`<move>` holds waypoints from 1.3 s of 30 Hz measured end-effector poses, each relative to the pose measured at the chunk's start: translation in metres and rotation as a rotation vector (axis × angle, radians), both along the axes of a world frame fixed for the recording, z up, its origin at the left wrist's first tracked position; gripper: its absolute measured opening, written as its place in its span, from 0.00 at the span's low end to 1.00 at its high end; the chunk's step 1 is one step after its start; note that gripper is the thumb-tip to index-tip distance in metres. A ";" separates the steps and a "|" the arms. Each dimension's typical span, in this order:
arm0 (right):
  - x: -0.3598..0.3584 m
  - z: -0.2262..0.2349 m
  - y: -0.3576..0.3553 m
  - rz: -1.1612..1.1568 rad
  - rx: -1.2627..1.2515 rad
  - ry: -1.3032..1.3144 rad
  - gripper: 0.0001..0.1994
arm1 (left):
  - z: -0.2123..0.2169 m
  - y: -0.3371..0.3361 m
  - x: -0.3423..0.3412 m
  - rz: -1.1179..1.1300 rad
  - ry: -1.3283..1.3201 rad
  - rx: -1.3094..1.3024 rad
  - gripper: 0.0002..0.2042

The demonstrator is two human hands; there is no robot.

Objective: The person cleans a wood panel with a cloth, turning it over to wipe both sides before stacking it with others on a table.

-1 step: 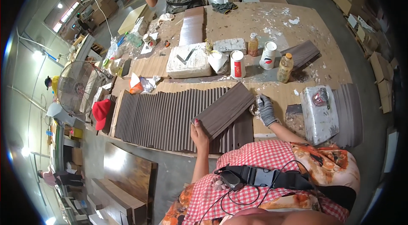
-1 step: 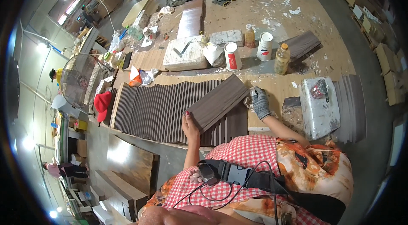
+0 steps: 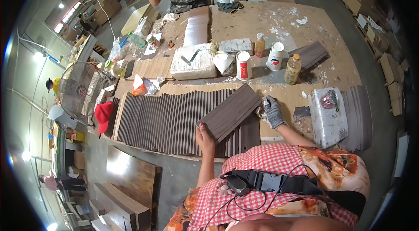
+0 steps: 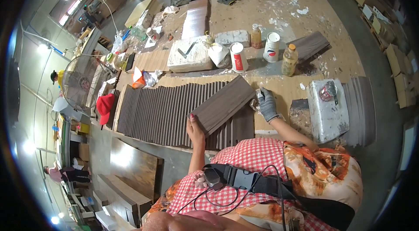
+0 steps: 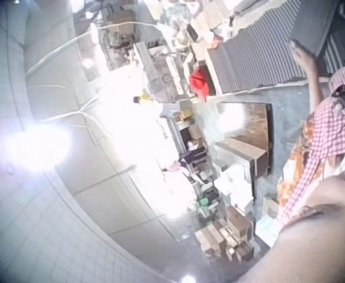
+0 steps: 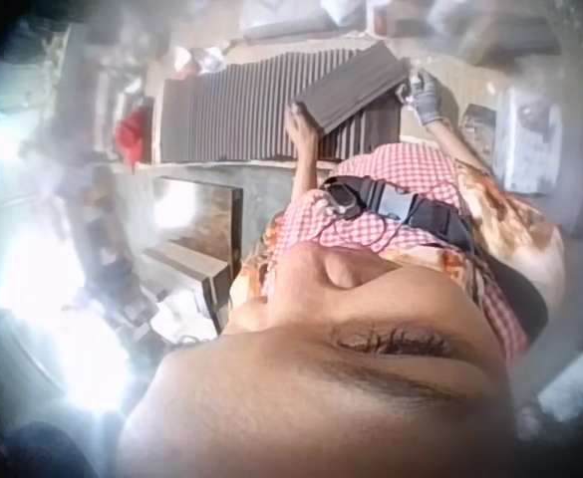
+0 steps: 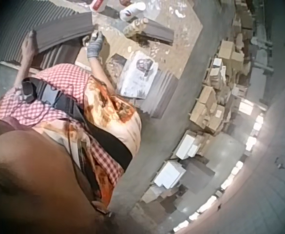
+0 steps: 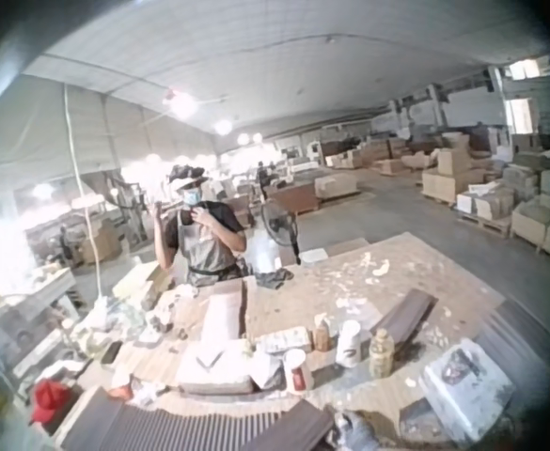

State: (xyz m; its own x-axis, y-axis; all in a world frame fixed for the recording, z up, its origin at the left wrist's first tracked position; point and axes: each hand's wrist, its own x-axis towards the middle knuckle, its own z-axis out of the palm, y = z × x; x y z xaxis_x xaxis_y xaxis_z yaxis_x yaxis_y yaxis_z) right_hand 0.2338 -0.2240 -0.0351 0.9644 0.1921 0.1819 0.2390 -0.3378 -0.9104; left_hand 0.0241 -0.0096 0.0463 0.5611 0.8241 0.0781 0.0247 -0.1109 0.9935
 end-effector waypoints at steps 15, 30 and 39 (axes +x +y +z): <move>0.017 -0.003 -0.008 0.101 -0.127 0.030 0.14 | -0.003 -0.001 -0.003 0.034 0.017 0.038 0.21; 0.028 0.040 0.005 -0.030 0.623 0.447 0.15 | 0.021 -0.006 0.004 -0.023 -0.031 -0.074 0.11; 0.014 0.105 0.031 0.306 0.500 0.138 0.13 | 0.012 -0.005 0.001 -0.050 -0.071 -0.161 0.13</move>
State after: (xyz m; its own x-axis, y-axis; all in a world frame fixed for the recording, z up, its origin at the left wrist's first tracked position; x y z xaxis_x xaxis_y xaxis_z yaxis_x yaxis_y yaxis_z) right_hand 0.2474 -0.1927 0.0699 0.9001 0.3876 0.1990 0.1263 0.2050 -0.9706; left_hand 0.0247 -0.0141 0.0587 0.5997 0.8001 -0.0119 -0.0480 0.0508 0.9976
